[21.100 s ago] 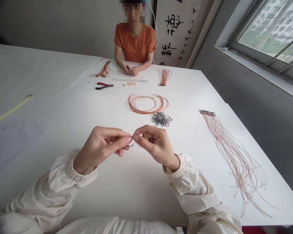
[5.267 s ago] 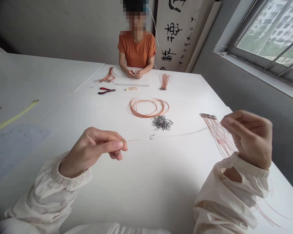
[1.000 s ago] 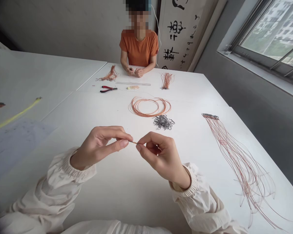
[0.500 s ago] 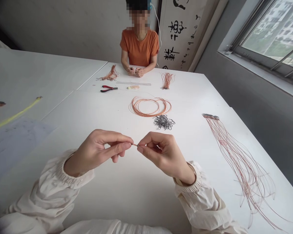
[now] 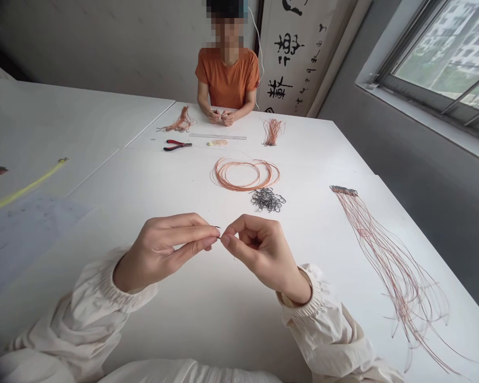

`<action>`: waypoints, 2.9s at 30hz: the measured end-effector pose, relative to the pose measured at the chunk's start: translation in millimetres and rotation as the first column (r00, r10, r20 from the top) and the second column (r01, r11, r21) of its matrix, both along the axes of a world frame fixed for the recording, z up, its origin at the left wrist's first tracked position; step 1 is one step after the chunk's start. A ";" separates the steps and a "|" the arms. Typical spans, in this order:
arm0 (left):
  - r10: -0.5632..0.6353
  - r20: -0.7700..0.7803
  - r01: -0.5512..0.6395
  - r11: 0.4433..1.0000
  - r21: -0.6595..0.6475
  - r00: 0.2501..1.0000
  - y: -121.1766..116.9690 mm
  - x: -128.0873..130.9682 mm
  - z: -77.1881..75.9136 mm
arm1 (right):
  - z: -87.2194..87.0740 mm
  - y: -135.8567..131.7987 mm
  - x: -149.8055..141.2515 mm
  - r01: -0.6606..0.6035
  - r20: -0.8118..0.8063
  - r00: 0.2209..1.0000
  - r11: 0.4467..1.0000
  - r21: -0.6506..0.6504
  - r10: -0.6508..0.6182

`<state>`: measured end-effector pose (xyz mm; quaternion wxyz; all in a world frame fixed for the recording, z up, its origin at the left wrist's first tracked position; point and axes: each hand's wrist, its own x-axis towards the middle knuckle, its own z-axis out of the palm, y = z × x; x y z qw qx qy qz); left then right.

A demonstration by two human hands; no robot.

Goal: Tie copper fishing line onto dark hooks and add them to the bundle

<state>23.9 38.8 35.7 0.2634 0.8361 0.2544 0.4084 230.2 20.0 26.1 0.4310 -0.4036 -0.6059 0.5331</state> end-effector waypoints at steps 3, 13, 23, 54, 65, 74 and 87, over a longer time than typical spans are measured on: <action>0.009 0.004 -0.009 1.000 0.021 1.000 -0.4 0.3 -1.3 | -3.2 1.1 -2.7 0.001 -0.053 0.999 0.999 -0.041 -0.003; 0.020 0.023 -0.021 0.998 0.065 1.000 1.5 1.0 -1.0 | -2.8 6.7 -1.7 -0.101 -0.219 0.974 0.979 -0.176 0.061; 0.055 -0.032 -0.049 0.985 0.165 0.998 -1.7 2.0 -5.7 | -8.0 4.6 -9.3 -0.071 -0.274 0.962 0.971 -0.230 0.005; 0.125 -0.001 -0.125 0.991 -0.044 0.992 -0.7 4.4 -10.5 | -8.9 -6.7 -15.5 0.122 -0.064 0.991 0.983 0.134 -0.114; 0.106 -0.068 -0.112 0.989 -0.098 0.992 0.5 0.2 1.4 | 1.2 7.3 1.1 -0.074 -0.098 0.993 0.994 -0.075 0.067; 0.099 -0.093 -0.106 0.991 -0.076 0.991 -2.6 0.3 4.8 | -5.2 9.4 9.4 -0.186 -0.128 0.977 0.976 -0.115 0.171; 0.081 -0.150 -0.073 0.996 0.056 0.985 -1.6 1.7 -6.5 | -10.0 9.1 -6.8 -0.083 -0.097 0.993 0.991 -0.104 0.073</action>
